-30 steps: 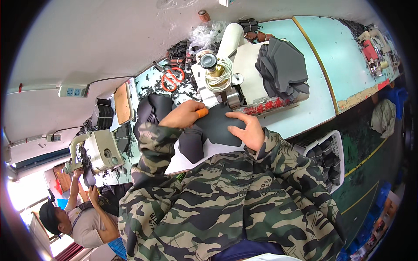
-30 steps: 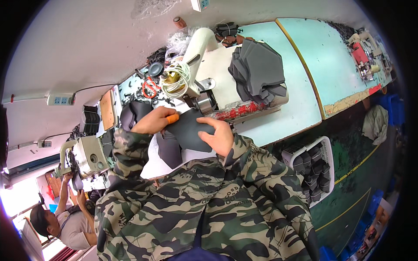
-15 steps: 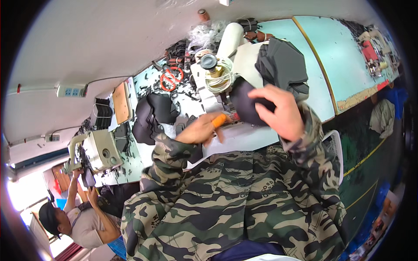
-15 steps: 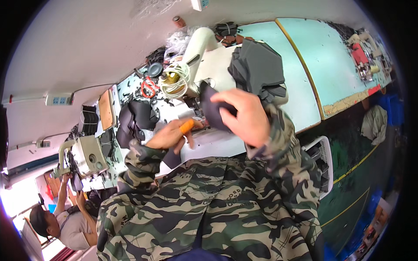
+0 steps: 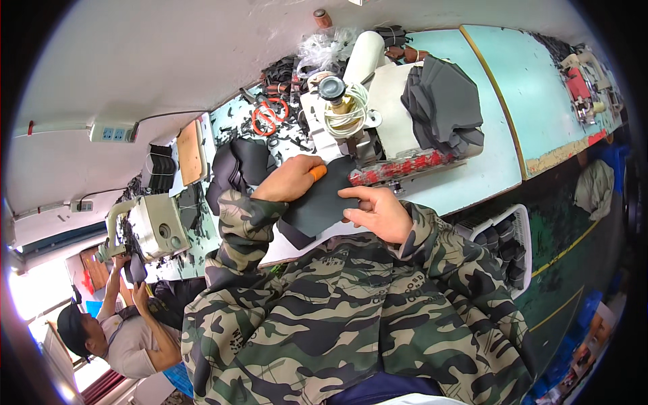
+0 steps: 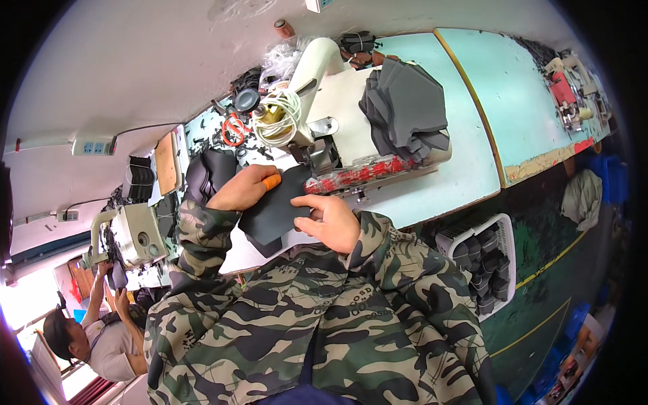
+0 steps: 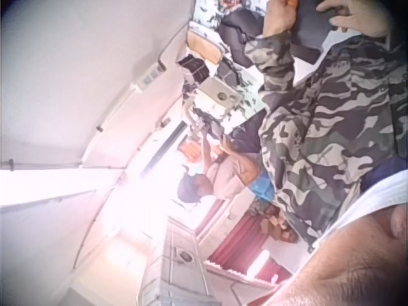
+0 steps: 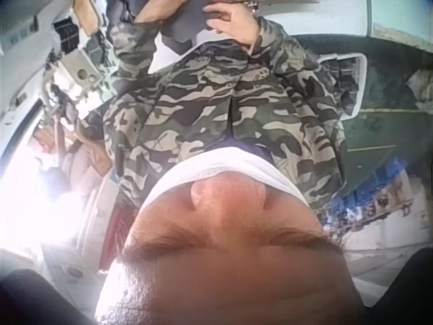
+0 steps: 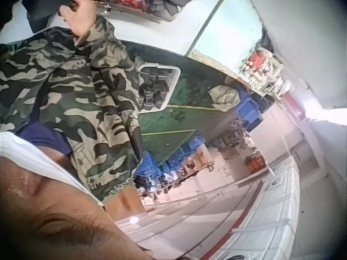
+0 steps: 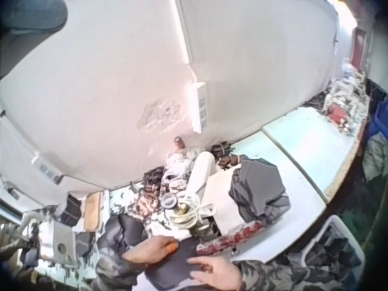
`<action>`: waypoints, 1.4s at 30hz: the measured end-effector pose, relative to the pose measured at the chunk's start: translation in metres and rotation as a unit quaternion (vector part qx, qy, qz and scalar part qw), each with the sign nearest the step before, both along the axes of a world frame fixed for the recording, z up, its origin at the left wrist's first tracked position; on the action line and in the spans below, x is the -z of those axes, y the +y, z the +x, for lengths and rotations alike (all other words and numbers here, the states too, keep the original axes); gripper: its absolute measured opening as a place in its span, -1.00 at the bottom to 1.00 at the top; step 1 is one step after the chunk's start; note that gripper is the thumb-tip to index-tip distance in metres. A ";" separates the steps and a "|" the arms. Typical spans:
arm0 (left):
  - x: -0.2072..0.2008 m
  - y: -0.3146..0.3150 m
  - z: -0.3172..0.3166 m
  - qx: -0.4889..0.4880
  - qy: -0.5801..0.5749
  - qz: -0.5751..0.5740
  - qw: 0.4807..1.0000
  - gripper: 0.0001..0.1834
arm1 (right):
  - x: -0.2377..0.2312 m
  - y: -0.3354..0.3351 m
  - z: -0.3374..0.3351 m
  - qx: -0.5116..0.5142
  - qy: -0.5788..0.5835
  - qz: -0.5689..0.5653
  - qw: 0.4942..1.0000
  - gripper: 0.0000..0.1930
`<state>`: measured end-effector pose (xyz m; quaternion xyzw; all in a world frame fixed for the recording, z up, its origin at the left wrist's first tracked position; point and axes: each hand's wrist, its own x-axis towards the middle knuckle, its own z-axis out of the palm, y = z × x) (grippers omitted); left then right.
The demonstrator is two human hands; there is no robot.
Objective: Skiving the edges of leather shoe components using an industrial machine.
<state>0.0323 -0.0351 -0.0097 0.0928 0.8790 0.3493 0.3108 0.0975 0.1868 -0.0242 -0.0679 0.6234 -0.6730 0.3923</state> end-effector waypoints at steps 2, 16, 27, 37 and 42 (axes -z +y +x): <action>-0.010 0.006 -0.011 0.053 0.036 -0.041 0.997 -0.72 | -0.006 -0.003 0.004 0.039 0.048 -0.017 0.998 -0.57; 0.062 -0.060 0.045 0.000 0.217 -0.249 0.944 -0.76 | -0.073 0.116 -0.085 0.250 0.600 0.231 0.724 -0.74; 0.096 -0.071 0.074 0.097 0.183 -0.249 0.946 -0.74 | -0.035 0.085 -0.028 0.186 0.475 0.190 0.839 -0.78; -0.004 -0.011 0.036 0.135 -0.087 0.112 0.981 -0.81 | 0.025 0.030 0.000 -0.098 0.348 -0.024 0.932 -0.74; -0.007 -0.011 0.015 -0.065 -0.178 0.091 0.978 -0.79 | 0.030 0.009 -0.004 0.105 0.190 0.074 0.973 -0.70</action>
